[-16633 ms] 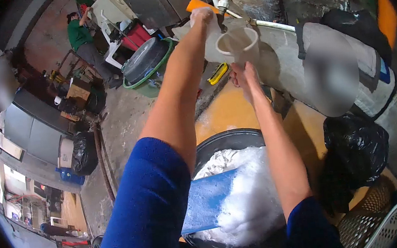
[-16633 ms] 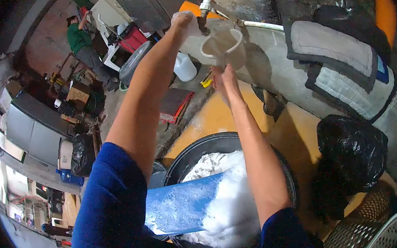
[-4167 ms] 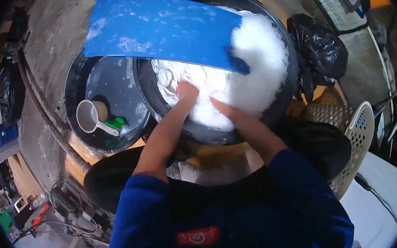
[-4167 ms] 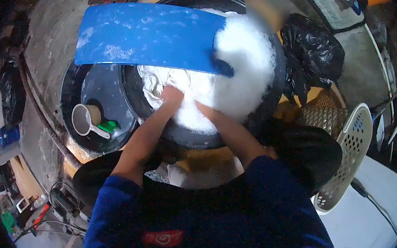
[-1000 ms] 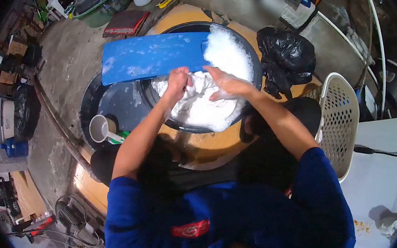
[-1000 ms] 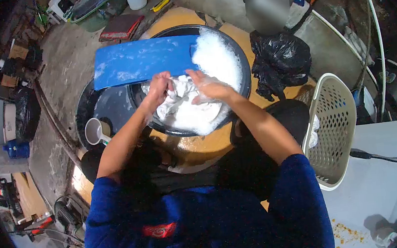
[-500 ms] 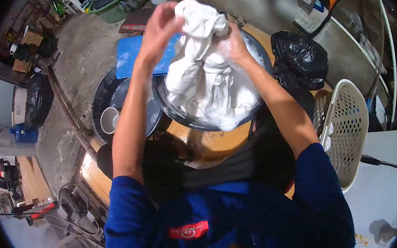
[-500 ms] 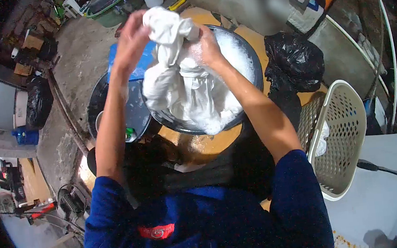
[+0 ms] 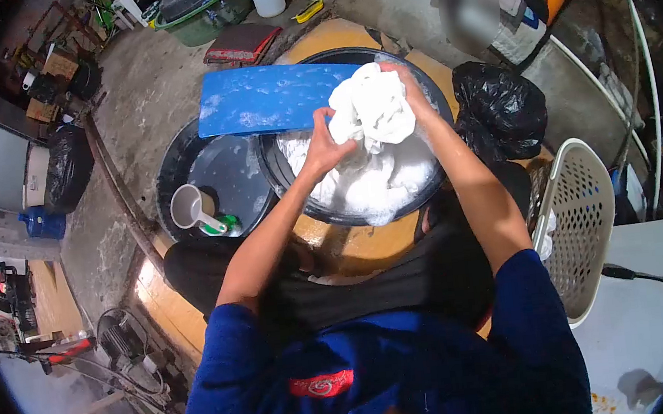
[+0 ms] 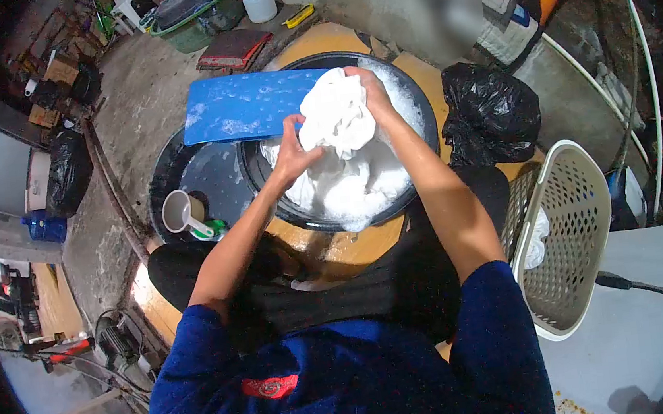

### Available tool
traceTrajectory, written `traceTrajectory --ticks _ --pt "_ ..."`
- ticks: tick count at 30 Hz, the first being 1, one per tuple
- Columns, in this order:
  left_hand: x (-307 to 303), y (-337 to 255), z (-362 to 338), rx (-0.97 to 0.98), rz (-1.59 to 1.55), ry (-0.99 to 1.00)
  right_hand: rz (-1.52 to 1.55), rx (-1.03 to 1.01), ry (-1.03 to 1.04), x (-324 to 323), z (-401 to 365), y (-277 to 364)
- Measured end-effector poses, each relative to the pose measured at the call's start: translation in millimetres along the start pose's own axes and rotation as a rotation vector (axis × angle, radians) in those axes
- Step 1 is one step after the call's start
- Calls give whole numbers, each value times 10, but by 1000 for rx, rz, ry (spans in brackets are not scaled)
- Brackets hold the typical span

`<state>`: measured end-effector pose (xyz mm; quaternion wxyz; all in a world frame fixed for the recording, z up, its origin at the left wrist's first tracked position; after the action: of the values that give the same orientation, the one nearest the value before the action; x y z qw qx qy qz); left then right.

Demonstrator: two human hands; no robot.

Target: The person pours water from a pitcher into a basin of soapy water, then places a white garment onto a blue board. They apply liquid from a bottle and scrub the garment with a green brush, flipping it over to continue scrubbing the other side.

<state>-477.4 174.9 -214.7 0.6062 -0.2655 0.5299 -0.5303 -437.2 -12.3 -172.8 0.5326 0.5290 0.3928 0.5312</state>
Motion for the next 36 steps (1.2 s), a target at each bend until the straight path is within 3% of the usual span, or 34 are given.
traceTrajectory --ticks 3,5,6,11,12,15,16,17,19,20,21,23,24,25,26,28,29,30,31,33,36 --pt "-106 396 42 -441 -290 -3 -598 -12 158 -117 191 20" --pt "-216 633 101 -571 -441 -53 -1078 -41 341 -121 206 186" --pt "-294 628 175 -550 -425 -55 -958 29 310 -203 264 148" --pt "-351 61 473 -502 -290 150 -957 -256 658 455 -199 412" --pt "-330 -50 572 -443 -185 200 -877 -422 685 621 -284 358" --pt "-237 -708 751 -308 -82 339 -636 -378 475 848 -303 376" --pt "-308 -832 869 -138 128 276 -561 -486 386 846 -280 556" --pt "-311 -854 952 -117 322 338 -580 -321 325 766 -221 545" --pt "-378 -1121 913 -145 30 319 -623 -349 167 592 -102 600" --pt "-418 -1092 940 -109 -232 282 -435 -372 150 498 18 566" --pt "-469 -982 940 -47 -239 249 -383 -383 87 368 63 626" --pt "-487 -612 875 80 -258 178 -289 -206 3 170 145 738" --pt "-303 -311 710 48 -287 278 -275 -190 -68 109 80 974" --pt "-118 89 525 -30 -67 345 -261 -175 -141 36 14 1150" --pt "78 560 304 -109 153 407 -34 -288 -100 -19 89 1154" --pt "576 1721 -261 -211 -13 533 109 -241 -158 -153 134 1161" --pt "746 1675 -537 -290 -109 584 169 -191 -224 -205 111 1162" --pt "950 1860 -702 -218 -37 568 189 -203 -219 -228 121 1161" --pt "1009 1817 -780 -451 338 664 208 -210 -215 -252 123 1139" --pt "1044 1459 -858 -510 585 699 210 -195 -212 -269 116 1093" --pt "1276 1537 -859 -63 720 600 181 -171 -205 -266 133 1089"
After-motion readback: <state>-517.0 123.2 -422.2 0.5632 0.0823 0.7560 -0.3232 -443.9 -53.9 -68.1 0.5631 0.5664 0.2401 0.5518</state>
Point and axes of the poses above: each hand's wrist, its own z-axis towards the middle knuckle, its own x-axis out of the palm, y = z × x, the point moved 8 cm from there along z, towards the middle knuckle, and after that the axes turned 2 degrees about x, right-handed, at the moved point
